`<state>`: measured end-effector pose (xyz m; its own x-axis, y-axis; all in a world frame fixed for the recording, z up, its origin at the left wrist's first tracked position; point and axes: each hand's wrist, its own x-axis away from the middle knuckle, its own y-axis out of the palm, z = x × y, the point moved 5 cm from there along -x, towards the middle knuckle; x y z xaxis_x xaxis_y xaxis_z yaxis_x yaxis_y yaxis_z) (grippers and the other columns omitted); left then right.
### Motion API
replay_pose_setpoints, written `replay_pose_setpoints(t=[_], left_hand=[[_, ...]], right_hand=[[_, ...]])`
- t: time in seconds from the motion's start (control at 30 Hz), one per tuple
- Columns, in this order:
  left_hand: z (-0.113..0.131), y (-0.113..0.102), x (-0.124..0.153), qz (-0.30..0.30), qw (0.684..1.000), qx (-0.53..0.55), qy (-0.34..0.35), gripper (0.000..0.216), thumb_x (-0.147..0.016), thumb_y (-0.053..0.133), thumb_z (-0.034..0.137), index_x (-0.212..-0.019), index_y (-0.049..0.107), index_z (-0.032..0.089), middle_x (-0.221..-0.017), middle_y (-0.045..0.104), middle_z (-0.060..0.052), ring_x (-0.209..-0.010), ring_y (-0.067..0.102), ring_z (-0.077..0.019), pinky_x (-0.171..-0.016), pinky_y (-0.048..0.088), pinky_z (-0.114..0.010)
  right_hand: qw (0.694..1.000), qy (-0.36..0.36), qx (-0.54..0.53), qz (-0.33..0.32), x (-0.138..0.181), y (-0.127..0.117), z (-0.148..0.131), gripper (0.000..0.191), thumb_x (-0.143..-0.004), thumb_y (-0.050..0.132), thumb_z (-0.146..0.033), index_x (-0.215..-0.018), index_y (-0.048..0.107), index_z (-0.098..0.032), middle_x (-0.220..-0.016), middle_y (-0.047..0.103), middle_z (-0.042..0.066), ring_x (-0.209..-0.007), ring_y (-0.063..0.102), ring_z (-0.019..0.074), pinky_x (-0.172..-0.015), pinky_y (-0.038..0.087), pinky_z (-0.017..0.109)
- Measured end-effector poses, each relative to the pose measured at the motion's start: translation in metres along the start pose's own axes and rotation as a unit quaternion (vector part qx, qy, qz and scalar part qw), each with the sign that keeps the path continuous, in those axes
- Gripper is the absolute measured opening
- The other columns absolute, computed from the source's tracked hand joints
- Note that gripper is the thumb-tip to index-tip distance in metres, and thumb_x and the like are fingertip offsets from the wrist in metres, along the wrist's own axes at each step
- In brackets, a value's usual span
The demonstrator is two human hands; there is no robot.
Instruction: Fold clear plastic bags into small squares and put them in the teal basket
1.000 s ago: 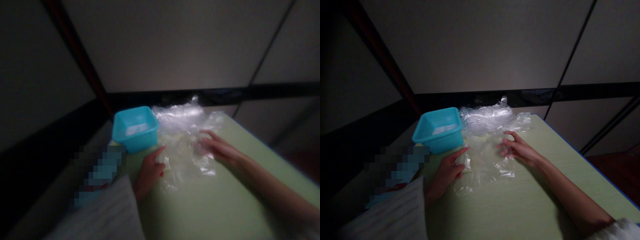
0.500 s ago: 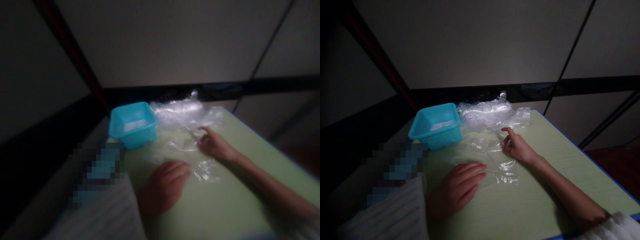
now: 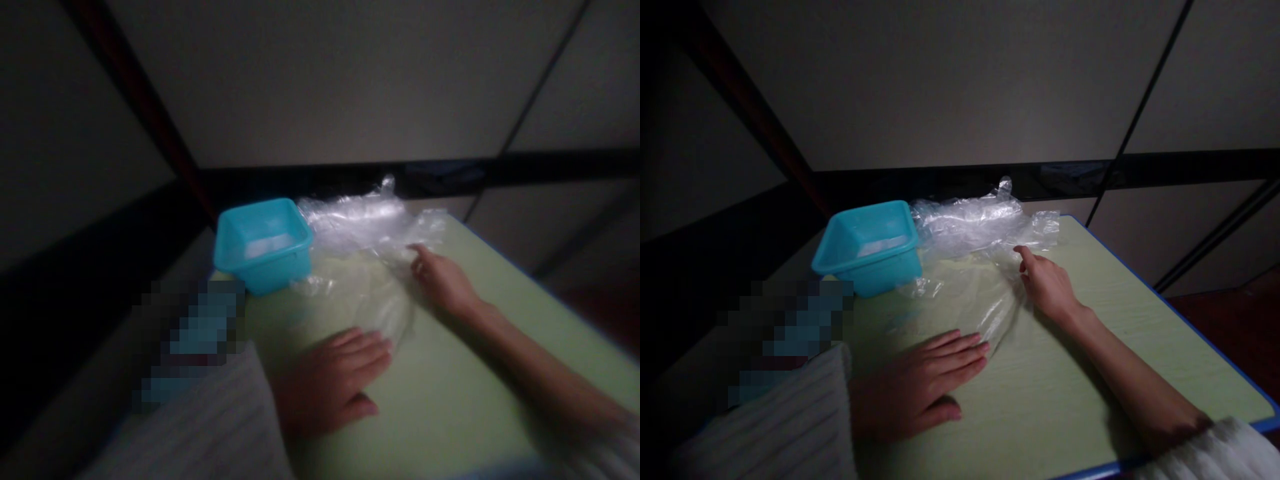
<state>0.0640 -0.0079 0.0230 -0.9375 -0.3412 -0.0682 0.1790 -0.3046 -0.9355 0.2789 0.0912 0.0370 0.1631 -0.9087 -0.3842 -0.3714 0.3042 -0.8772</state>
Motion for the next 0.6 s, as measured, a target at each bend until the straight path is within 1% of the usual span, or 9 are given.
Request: replay_pose_setpoints(t=[0.07, 0.13, 0.17, 0.23, 0.3, 0.37, 0.43, 0.5, 0.6], left_hand=[[0.003, 0.000, 0.001, 0.011, 1.000, -0.006, 0.009, 0.056, -0.091, 0.042, 0.044, -0.139, 0.033, 0.016, -0.144, 0.035, -0.010, -0.137, 0.023, -0.0236, -0.113, 0.015, -0.043], [0.008, 0.001, 0.001, 0.011, 1.000, -0.013, 0.004, 0.056, -0.091, 0.042, 0.045, -0.137, 0.034, 0.014, -0.144, 0.036, -0.011, -0.136, 0.024, -0.0230, -0.113, 0.016, -0.041], [0.011, 0.001, 0.000, 0.010, 1.000, -0.016, -0.006, 0.057, -0.090, 0.044, 0.045, -0.136, 0.036, 0.013, -0.144, 0.036, -0.012, -0.136, 0.026, -0.0229, -0.113, 0.017, -0.040], [0.020, 0.002, -0.001, 0.006, 0.999, -0.022, -0.025, 0.058, -0.088, 0.048, 0.043, -0.134, 0.038, 0.010, -0.143, 0.036, -0.014, -0.134, 0.031, -0.0234, -0.111, 0.022, -0.037], [0.032, 0.004, -0.003, 0.008, 0.999, -0.028, -0.024, 0.056, -0.088, 0.049, 0.042, -0.131, 0.041, 0.009, -0.142, 0.038, -0.014, -0.132, 0.034, -0.0243, -0.109, 0.026, -0.035], [0.044, 0.007, -0.005, 0.026, 0.999, -0.032, 0.000, 0.047, -0.090, 0.045, 0.041, -0.125, 0.047, 0.009, -0.136, 0.047, -0.012, -0.128, 0.039, -0.0239, -0.105, 0.032, -0.033], [0.054, 0.006, -0.005, 0.079, 0.996, -0.026, 0.033, 0.037, -0.092, 0.039, 0.038, -0.115, 0.054, 0.012, -0.124, 0.059, -0.009, -0.119, 0.049, -0.0210, -0.100, 0.037, -0.030], [0.055, 0.001, -0.003, 0.157, 0.987, -0.008, 0.037, 0.031, -0.093, 0.038, 0.035, -0.106, 0.058, 0.015, -0.112, 0.065, -0.007, -0.109, 0.056, -0.0186, -0.096, 0.040, -0.029], [0.035, -0.013, 0.002, 0.251, 0.967, 0.021, -0.048, 0.022, -0.088, 0.043, 0.025, -0.100, 0.061, 0.017, -0.104, 0.066, -0.005, -0.100, 0.059, -0.0180, -0.092, 0.043, -0.031]], right_hand=[[0.998, -0.037, 0.001, 0.055, 0.001, -0.007, -0.006, 0.041, -0.076, 0.049, -0.011, -0.116, 0.051, -0.015, -0.100, 0.064, 0.012, -0.087, 0.061, 0.0261, -0.070, 0.048, 0.037], [0.993, -0.088, -0.024, 0.074, 0.004, -0.009, -0.020, 0.032, -0.078, 0.048, -0.012, -0.109, 0.056, -0.014, -0.104, 0.063, 0.013, -0.092, 0.060, 0.0256, -0.077, 0.049, 0.038], [0.991, -0.110, -0.044, 0.058, 0.007, -0.007, -0.029, 0.029, -0.080, 0.047, -0.013, -0.107, 0.057, -0.014, -0.104, 0.063, 0.013, -0.092, 0.060, 0.0246, -0.079, 0.049, 0.038], [0.986, -0.141, -0.083, -0.014, 0.014, 0.004, -0.048, 0.028, -0.084, 0.045, -0.014, -0.109, 0.058, -0.014, -0.105, 0.064, 0.012, -0.092, 0.062, 0.0224, -0.082, 0.050, 0.037], [0.976, -0.174, -0.103, -0.078, 0.024, 0.015, -0.067, 0.032, -0.088, 0.043, -0.018, -0.116, 0.056, -0.012, -0.117, 0.061, 0.014, -0.105, 0.058, 0.0230, -0.091, 0.047, 0.037], [0.968, -0.197, -0.106, -0.114, 0.033, 0.025, -0.080, 0.037, -0.091, 0.041, -0.024, -0.123, 0.052, -0.010, -0.128, 0.053, 0.016, -0.118, 0.050, 0.0247, -0.099, 0.042, 0.040], [0.958, -0.228, -0.102, -0.138, 0.041, 0.031, -0.089, 0.046, -0.092, 0.042, -0.031, -0.131, 0.045, -0.008, -0.137, 0.044, 0.018, -0.128, 0.040, 0.0261, -0.105, 0.035, 0.043], [0.946, -0.261, -0.102, -0.164, 0.046, 0.034, -0.094, 0.054, -0.091, 0.043, -0.035, -0.137, 0.037, -0.008, -0.142, 0.036, 0.018, -0.132, 0.032, 0.0259, -0.109, 0.029, 0.043], [0.930, -0.289, -0.115, -0.198, 0.050, 0.033, -0.098, 0.057, -0.091, 0.044, -0.036, -0.140, 0.032, -0.010, -0.144, 0.032, 0.017, -0.134, 0.028, 0.0244, -0.110, 0.027, 0.042]])
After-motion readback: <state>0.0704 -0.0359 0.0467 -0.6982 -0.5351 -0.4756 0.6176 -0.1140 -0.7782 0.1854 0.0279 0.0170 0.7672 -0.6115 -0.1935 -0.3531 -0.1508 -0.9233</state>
